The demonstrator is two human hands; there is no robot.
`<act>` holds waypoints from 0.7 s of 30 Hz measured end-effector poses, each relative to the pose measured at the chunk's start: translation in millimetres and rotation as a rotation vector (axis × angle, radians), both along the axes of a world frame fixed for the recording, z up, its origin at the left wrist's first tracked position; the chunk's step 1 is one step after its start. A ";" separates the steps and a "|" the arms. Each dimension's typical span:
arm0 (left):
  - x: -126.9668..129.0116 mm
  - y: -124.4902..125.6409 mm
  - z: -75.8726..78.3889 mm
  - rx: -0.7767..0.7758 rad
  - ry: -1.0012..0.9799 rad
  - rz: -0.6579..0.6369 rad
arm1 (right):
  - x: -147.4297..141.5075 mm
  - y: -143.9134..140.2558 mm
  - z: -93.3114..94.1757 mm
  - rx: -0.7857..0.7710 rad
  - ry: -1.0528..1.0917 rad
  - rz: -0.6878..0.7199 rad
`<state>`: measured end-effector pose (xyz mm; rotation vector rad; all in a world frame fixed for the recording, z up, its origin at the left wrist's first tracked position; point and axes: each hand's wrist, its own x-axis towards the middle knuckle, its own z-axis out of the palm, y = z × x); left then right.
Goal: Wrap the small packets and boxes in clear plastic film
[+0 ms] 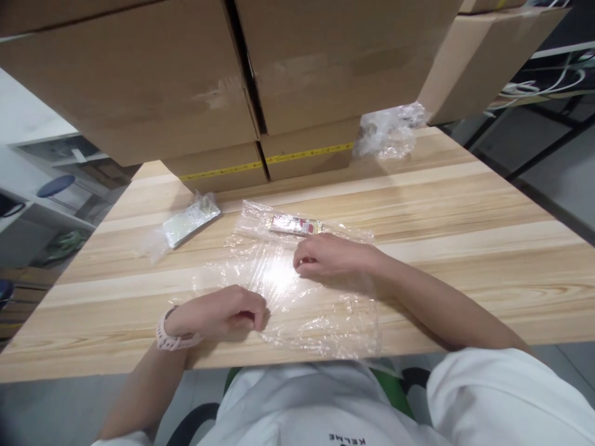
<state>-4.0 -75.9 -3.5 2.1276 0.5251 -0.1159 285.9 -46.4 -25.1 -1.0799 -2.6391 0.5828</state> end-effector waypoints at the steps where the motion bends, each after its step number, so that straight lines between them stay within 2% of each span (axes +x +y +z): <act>1: -2.0 -0.2 0.0 -0.023 -0.004 -0.018 | -2.0 0.2 -1.0 -0.013 0.032 0.021; 3: -3.7 -0.3 -2.4 -0.034 -0.013 -0.042 | -4.4 5.9 -6.6 0.050 0.076 0.013; 6: -3.5 -0.5 -7.2 -0.015 -0.017 -0.039 | -2.6 21.5 -22.0 0.228 0.040 -0.129; 10: -4.3 -0.9 -8.0 0.038 -0.009 0.017 | 8.5 37.7 -37.8 0.234 -0.030 -0.258; 17: -10.5 2.1 -0.1 0.105 0.054 0.075 | 22.8 36.1 -27.4 0.291 0.008 -0.433; 21: -8.9 2.7 -0.2 0.149 0.114 0.137 | 13.4 22.1 -25.8 0.340 -0.047 -0.322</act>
